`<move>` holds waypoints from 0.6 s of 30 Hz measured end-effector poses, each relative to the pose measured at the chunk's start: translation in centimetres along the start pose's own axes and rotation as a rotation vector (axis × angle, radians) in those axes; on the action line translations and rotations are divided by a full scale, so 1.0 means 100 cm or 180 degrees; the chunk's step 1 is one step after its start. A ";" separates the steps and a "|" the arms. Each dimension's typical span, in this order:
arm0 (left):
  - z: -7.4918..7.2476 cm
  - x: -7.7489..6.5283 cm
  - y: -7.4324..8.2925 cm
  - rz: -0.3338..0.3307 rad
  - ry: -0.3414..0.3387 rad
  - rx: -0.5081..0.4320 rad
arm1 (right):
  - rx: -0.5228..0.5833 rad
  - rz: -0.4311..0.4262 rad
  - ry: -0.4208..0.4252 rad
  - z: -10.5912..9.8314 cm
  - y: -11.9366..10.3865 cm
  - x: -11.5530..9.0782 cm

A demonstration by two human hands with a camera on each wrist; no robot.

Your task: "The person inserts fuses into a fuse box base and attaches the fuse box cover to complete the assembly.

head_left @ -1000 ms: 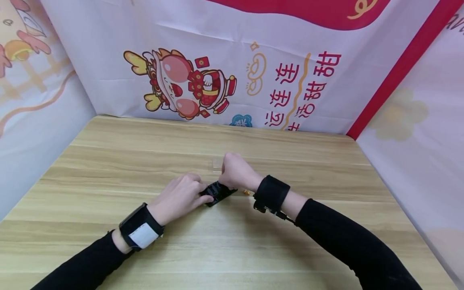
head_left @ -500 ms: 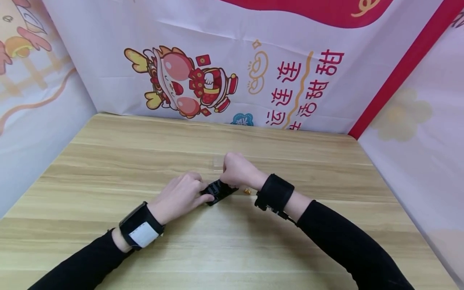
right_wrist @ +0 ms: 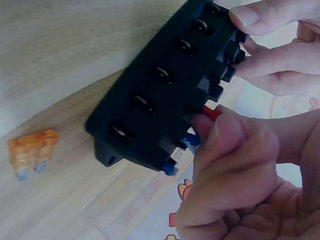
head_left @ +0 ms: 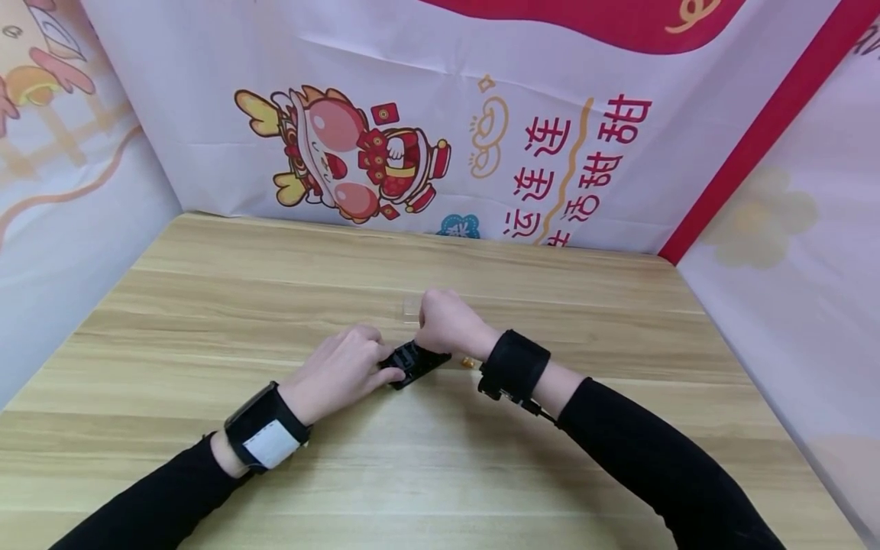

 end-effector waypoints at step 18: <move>0.000 0.000 0.001 0.0064 0.0050 0.0048 | -0.0365 0.0208 -0.0310 0.006 -0.009 0.010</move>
Point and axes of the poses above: each hand's wrist, its own x-axis towards the middle knuckle, its own z-axis out of the palm, y = z × x, the point moved 8 cm from there along x, towards the middle knuckle
